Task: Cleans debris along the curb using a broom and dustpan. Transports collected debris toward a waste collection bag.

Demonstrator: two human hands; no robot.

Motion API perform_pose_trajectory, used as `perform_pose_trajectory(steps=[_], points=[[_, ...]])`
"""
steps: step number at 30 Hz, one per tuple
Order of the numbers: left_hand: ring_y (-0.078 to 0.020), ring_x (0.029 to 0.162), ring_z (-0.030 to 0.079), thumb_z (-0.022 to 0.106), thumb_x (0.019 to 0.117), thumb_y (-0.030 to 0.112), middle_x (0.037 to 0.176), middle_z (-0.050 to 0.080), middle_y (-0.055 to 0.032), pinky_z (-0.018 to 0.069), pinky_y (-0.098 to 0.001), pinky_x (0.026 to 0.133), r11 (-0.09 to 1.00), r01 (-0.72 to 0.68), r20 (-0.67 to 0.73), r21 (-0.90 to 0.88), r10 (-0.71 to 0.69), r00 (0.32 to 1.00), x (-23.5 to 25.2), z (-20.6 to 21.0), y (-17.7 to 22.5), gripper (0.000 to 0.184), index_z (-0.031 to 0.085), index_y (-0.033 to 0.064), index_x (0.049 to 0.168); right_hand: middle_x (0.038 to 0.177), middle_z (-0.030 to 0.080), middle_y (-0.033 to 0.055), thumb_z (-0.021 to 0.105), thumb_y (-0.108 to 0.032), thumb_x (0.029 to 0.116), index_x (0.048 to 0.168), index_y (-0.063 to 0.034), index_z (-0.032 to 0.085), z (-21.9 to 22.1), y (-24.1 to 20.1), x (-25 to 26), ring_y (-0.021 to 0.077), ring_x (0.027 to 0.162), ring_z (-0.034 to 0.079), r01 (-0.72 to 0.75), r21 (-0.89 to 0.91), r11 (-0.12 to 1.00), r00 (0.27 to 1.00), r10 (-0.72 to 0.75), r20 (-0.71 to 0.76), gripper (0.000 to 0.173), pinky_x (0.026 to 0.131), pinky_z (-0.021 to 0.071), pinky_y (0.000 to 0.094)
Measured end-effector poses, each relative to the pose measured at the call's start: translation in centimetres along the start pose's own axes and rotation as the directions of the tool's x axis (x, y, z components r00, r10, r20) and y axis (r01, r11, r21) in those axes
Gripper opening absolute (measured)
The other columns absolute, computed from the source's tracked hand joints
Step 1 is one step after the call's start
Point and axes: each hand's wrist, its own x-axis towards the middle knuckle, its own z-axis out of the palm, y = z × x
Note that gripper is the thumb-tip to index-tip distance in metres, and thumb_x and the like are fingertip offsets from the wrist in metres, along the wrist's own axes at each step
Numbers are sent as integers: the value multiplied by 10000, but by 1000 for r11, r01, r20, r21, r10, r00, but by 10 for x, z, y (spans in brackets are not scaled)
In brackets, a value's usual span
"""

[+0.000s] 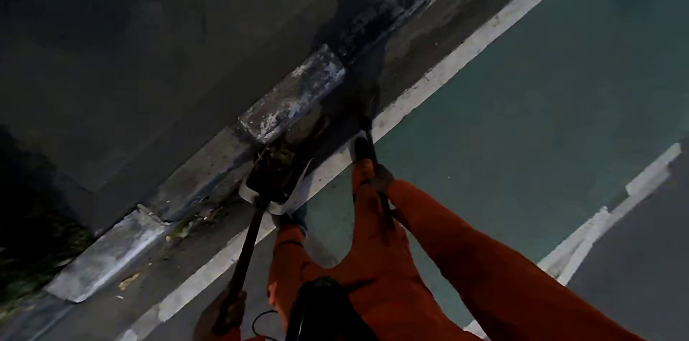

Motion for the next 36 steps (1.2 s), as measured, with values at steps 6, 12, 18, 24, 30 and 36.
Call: perform_pose_trajectory(steps=[6, 12, 18, 24, 30, 36], points=[[-33, 384, 462, 322, 1103, 247, 628, 526, -14, 384, -146, 326, 997, 28, -168, 72, -15, 986, 9, -66, 63, 286, 513, 70, 985, 1439, 549, 237, 613, -230, 1001, 1568, -90, 363, 174, -40, -57, 389, 1316, 549, 169, -214, 962, 965, -117, 234, 636, 1097, 430, 572], [-40, 389, 457, 336, 1105, 259, 631, 513, -16, 386, -155, 330, 986, 2, -173, 168, 28, 985, 15, -87, 81, 265, 506, 78, 1015, 1099, 644, 194, 593, -144, 1001, 1594, -264, 330, 167, 5, -150, 270, 717, 619, -37, 95, 995, 986, 21, 167, 659, 648, 540, 455], [-42, 380, 476, 291, 1111, 297, 645, 552, -25, 395, -156, 323, 981, 35, -124, 189, -12, 992, 19, -91, 85, 339, 519, 71, 1004, 1277, 615, 279, 582, -192, 1022, 1578, -86, 278, 145, -35, -33, 401, 1059, 667, -59, 275, 959, 987, 98, -130, 643, 904, 541, 561], [-42, 380, 471, 271, 1113, 301, 648, 566, -27, 387, -155, 326, 974, 42, -138, 224, -12, 990, 16, -94, 84, 370, 526, 64, 986, 1295, 604, 277, 631, -74, 971, 1544, -65, 353, 181, -80, -65, 426, 1134, 635, 76, -91, 993, 988, -63, 142, 637, 952, 506, 581], [-42, 391, 482, 294, 1110, 319, 668, 557, -23, 402, -153, 331, 987, 63, -90, 147, -50, 995, 21, -140, 94, 349, 528, 71, 1039, 1150, 643, 241, 614, -113, 990, 1542, -194, 409, 198, 7, -137, 360, 824, 668, 97, -4, 995, 969, -93, 228, 594, 727, 561, 540], [-34, 401, 472, 295, 1116, 305, 723, 586, -34, 393, -151, 335, 987, 57, -23, 152, -55, 998, 25, -210, 96, 332, 539, 81, 1129, 1341, 579, 264, 574, -181, 1023, 1564, -58, 304, 258, -86, -105, 372, 1097, 657, -57, 173, 983, 998, 57, 2, 617, 937, 538, 520]])
